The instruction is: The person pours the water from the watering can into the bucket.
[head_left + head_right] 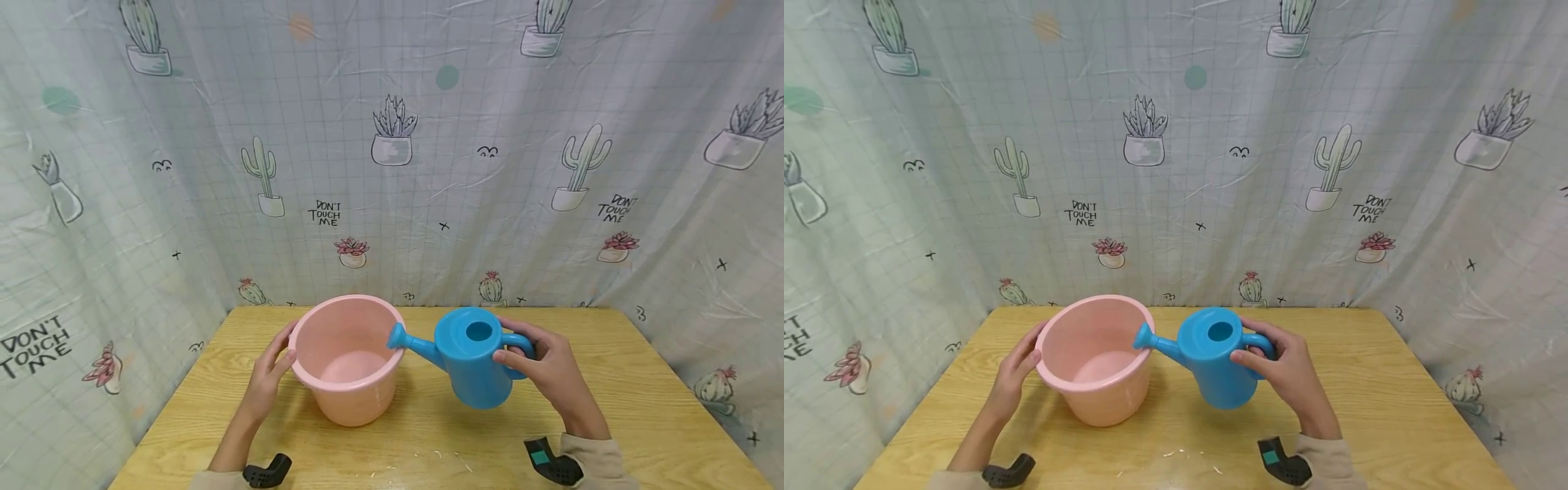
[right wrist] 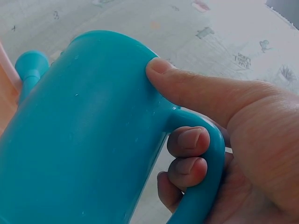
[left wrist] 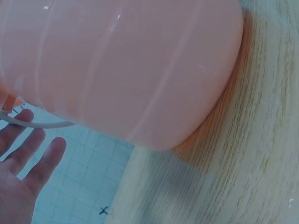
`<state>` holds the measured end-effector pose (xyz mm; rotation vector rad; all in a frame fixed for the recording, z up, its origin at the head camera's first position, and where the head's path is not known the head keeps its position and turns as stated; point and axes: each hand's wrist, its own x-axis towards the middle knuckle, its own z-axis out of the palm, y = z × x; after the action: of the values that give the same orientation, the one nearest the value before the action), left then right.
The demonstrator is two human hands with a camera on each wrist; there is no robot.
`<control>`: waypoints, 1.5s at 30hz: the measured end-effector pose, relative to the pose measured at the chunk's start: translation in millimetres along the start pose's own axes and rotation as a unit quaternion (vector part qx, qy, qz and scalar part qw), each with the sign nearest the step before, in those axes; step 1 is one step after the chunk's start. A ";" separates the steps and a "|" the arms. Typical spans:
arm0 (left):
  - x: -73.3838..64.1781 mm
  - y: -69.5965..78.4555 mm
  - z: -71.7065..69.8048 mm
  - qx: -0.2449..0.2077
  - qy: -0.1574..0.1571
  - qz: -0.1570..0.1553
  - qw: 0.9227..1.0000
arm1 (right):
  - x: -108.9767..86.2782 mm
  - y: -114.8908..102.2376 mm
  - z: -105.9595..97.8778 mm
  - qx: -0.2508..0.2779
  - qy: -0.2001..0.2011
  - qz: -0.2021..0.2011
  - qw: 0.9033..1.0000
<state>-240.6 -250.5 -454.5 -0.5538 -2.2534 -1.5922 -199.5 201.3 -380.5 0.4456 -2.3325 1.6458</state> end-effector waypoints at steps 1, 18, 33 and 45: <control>-0.2 0.2 0.2 0.000 0.000 0.001 1.000 | -0.1 0.0 -0.1 0.001 0.000 -0.001 1.000; -1.3 0.3 0.1 0.007 0.004 0.001 1.000 | -0.5 -1.8 0.3 0.005 -0.003 -0.011 1.000; -0.6 -1.4 0.3 -0.002 0.003 -0.005 1.000 | -0.5 -3.5 0.6 0.009 -0.003 -0.014 1.000; -0.5 0.6 0.4 0.001 0.006 -0.013 1.000 | 0.1 0.1 -0.7 0.009 -0.011 -0.016 1.000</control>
<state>-239.8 -250.0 -454.4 -0.5156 -2.2628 -1.6016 -199.6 202.0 -380.3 0.5046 -2.3157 1.6555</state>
